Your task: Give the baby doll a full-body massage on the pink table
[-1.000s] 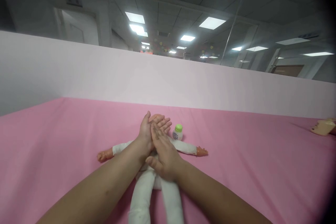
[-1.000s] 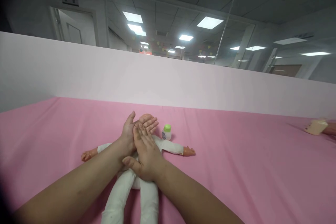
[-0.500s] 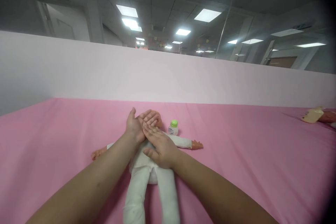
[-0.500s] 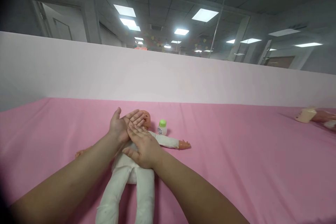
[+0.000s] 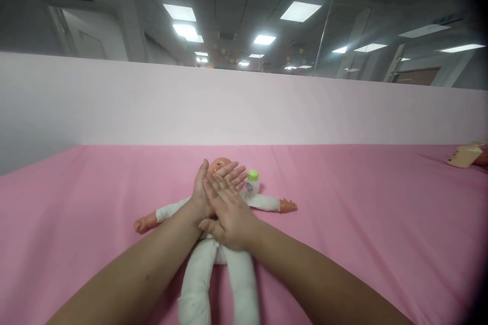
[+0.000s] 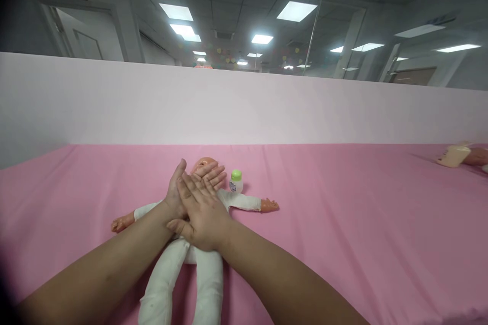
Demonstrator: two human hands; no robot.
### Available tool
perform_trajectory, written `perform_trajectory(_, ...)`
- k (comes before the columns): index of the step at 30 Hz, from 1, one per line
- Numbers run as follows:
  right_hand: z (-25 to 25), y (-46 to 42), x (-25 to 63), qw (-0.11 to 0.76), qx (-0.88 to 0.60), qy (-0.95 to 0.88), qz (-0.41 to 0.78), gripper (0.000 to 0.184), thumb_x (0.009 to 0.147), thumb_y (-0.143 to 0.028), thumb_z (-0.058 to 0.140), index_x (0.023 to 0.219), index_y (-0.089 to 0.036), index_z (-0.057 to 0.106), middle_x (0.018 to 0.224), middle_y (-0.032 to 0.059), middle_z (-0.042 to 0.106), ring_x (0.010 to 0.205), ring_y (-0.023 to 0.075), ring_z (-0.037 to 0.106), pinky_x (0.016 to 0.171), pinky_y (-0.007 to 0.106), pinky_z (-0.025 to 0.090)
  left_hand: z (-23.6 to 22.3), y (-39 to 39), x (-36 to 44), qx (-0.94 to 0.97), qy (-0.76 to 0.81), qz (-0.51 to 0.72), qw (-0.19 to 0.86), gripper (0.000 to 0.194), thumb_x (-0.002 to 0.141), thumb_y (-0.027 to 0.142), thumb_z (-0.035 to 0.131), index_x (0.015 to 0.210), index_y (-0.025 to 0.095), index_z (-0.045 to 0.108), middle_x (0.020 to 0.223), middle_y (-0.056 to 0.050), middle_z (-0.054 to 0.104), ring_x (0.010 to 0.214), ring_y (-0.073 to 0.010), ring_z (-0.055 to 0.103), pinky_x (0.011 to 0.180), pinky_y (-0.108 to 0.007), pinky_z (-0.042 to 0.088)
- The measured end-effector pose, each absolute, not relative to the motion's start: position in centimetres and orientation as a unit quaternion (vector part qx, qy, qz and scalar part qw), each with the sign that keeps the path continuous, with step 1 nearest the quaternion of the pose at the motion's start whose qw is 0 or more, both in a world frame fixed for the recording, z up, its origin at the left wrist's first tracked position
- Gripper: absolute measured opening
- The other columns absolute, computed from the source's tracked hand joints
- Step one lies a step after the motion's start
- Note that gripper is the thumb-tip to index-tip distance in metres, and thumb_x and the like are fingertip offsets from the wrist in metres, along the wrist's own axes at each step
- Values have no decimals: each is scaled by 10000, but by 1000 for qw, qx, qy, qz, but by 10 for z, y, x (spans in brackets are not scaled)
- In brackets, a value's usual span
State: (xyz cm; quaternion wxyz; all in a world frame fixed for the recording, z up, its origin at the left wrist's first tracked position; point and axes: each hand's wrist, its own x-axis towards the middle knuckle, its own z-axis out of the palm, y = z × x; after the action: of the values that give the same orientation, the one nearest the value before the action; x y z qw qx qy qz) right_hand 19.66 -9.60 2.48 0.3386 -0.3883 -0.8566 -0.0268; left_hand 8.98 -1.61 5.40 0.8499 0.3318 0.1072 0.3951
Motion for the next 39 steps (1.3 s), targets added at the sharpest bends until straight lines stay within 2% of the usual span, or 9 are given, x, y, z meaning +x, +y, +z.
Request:
perform_trajectory(5, 21, -89, 201, 332, -466, -819, -41, 851, 992, -628, 503, 1644, -149, 238, 1699, 142, 261, 1594, 331, 186, 1299, 581, 127, 57, -13, 88, 333, 180, 455, 806, 741, 919, 720, 440, 1194, 79, 694, 1309, -248, 680, 1260, -367, 642, 1043, -503, 531)
perform_trajectory(9, 13, -87, 195, 326, -461, -824, -46, 565, 1022, -487, 510, 1467, -142, 545, 1507, 148, 575, 1464, 289, 453, 1266, 492, 275, 42, 5, 74, 548, 334, 545, 539, 419, 901, 525, 547, 823, 150, 716, 903, -142, 763, 896, -271, 730, 807, -365, 577)
perform_trajectory(11, 7, -86, 191, 332, -462, -821, -49, 399, 1021, -392, 517, 1311, -158, 660, 1353, 129, 692, 1360, 267, 557, 1246, 465, 311, 26, 15, 67, 606, 399, 544, 421, 330, 829, 442, 664, 628, 183, 628, 625, -38, 647, 665, -192, 635, 646, -286, 489)
perform_trajectory(13, 0, -84, 189, 347, -460, -816, -49, 318, 1003, -326, 534, 1226, -165, 694, 1298, 120, 720, 1325, 265, 585, 1238, 466, 320, 10, 23, 61, 622, 438, 541, 360, 355, 795, 387, 696, 537, 195, 545, 509, 21, 506, 573, -149, 507, 571, -264, 375)
perform_trajectory(17, -9, -83, 192, 397, -420, -816, -30, 230, 964, -220, 523, 1080, -197, 720, 1171, 85, 769, 1207, 247, 664, 1192, 445, 390, -11, 34, 55, 645, 494, 515, 274, 331, 872, 380, 575, 595, 200, 592, 522, 36, 492, 586, -155, 459, 578, -279, 305)
perform_trajectory(21, -11, -100, 199, 433, -323, -841, 10, 229, 979, -229, 483, 969, -215, 711, 1034, 57, 785, 1046, 191, 719, 1109, 368, 479, -15, 32, 50, 679, 502, 485, 229, 364, 923, 413, 505, 630, 206, 566, 562, 34, 506, 618, -163, 470, 605, -285, 307)
perform_trajectory(27, -9, -143, 193, 387, -184, -902, 58, 425, 1013, -471, 493, 1302, -198, 643, 1360, 75, 696, 1300, 183, 624, 1225, 348, 366, -14, 17, 39, 742, 464, 441, 201, 372, 924, 427, 531, 626, 209, 482, 592, 45, 489, 632, -152, 472, 630, -280, 329)
perform_trajectory(31, -6, -146, 191, 327, -112, -938, 40, 552, 1023, -552, 481, 1360, -135, 609, 1439, 124, 638, 1398, 169, 545, 1256, 306, 316, -11, 14, 33, 736, 477, 441, 189, 389, 949, 440, 510, 643, 211, 438, 596, 52, 448, 626, -145, 452, 618, -274, 332)
perform_trajectory(39, 2, -143, 199, 300, -170, -938, 43, 589, 1022, -552, 507, 1426, -129, 577, 1507, 119, 579, 1471, 194, 460, 1280, 327, 268, -10, 13, 27, 751, 469, 418, 200, 368, 938, 464, 559, 681, 207, 509, 628, 56, 491, 639, -137, 464, 612, -264, 366)
